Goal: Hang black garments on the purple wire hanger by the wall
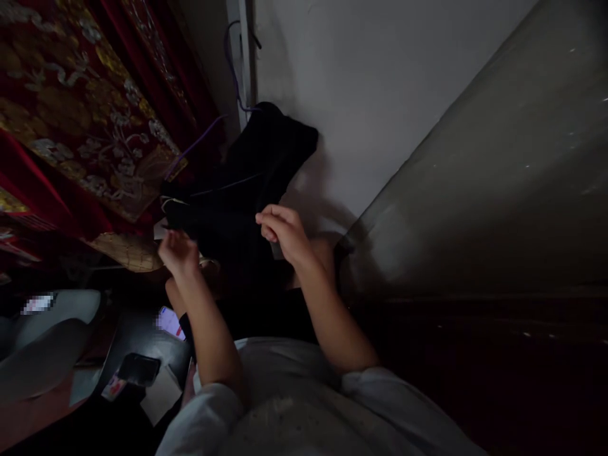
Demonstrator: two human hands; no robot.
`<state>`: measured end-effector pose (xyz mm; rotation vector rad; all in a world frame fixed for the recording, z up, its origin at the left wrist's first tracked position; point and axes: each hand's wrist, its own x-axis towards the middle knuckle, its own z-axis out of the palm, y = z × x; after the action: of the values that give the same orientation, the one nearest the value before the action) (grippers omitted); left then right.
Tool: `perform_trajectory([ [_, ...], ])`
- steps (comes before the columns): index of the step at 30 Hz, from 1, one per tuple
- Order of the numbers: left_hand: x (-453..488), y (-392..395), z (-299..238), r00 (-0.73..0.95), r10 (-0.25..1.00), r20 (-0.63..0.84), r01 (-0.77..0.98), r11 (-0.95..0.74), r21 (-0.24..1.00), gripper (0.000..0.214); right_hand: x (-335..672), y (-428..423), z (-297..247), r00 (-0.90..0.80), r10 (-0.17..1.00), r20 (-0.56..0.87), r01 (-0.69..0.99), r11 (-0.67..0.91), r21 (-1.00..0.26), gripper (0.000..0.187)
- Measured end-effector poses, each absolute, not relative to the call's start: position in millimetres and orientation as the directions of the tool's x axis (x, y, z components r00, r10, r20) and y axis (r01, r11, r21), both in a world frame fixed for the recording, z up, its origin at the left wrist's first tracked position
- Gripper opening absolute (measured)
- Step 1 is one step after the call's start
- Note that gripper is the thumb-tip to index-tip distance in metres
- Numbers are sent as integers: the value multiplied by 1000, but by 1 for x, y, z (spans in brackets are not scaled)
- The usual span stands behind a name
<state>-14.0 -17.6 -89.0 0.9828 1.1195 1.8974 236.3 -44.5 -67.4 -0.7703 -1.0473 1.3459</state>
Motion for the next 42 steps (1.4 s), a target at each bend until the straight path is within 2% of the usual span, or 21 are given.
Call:
perform_trajectory([
  [3, 14, -28, -143, -449, 893, 30, -327, -196, 925, 30, 233, -62, -92, 7, 1000, 30, -525, 30, -850, 30],
  [5, 28, -28, -160, -411, 909, -65, -379, -105, 919, 24, 237, -66, -106, 34, 998, -49, -558, -22, -829, 33],
  [9, 44, -28, -152, -324, 940, -104, -481, -69, 874, 16, 246, -63, -121, 119, 983, -136, -534, -52, -844, 35],
  [11, 55, -33, -137, -256, 965, -49, -543, -102, 833, 22, 248, -61, -125, 184, 976, -119, -463, -20, -886, 32],
  [14, 75, -49, -111, -200, 972, 128, -571, -221, 791, 28, 251, -61, -135, 224, 970, -92, -319, -17, -948, 28],
  [16, 86, -61, -96, -206, 944, 256, -474, -325, 819, 27, 254, -62, -140, 211, 971, -109, -250, -54, -967, 27],
  [19, 95, -77, -77, -283, 860, 425, -160, -480, 863, 23, 261, -64, -139, 171, 976, -134, -243, -91, -966, 29],
  [22, 100, -87, -65, -281, 768, 576, 73, -581, 810, 18, 265, -69, -124, 58, 997, -56, -288, -37, -957, 30],
  [26, 108, -93, -57, -159, 766, 622, 140, -607, 783, 16, 258, -83, -103, -323, 937, 134, -327, 22, -945, 45],
  [27, 109, -92, -56, -157, 770, 619, 142, -602, 786, 16, 254, -86, -99, -383, 911, 153, -305, 32, -952, 42],
  [28, 109, -92, -55, -170, 777, 607, 142, -590, 795, 16, 251, -88, -97, -409, 897, 167, -263, 59, -963, 31],
  [30, 107, -89, -54, -197, 807, 557, 118, -545, 830, 16, 249, -87, -90, -362, 910, 204, -152, 158, -976, 2],
  [32, 100, -85, -57, -129, 872, 473, 54, -470, 881, 16, 252, -79, -79, -248, 932, 265, -64, 257, -964, 13],
  [34, 91, -79, -64, 107, 927, 360, -2, -362, 932, 28, 258, -62, -63, -114, 923, 368, -39, 366, -930, 12],
  [36, 82, -71, -74, 370, 902, 224, 4, -243, 970, 34, 262, -40, -44, -11, 891, 454, -49, 453, -890, 15],
  [37, 78, -67, -79, 442, 879, 180, 14, -208, 978, 34, 262, -28, -35, 22, 878, 478, -46, 478, -877, 20],
  [38, 74, -62, -83, 466, 870, 162, 14, -191, 982, 33, 262, -17, -27, 39, 873, 486, -43, 488, -872, 26],
  [40, 67, -52, -88, 411, 893, 184, -3, -201, 980, 34, 256, 3, -16, 36, 880, 474, -42, 476, -879, 33],
  [42, 64, -41, -89, 326, 916, 236, -22, -242, 970, 43, 248, 16, -10, 15, 872, 490, -40, 490, -871, 29],
])
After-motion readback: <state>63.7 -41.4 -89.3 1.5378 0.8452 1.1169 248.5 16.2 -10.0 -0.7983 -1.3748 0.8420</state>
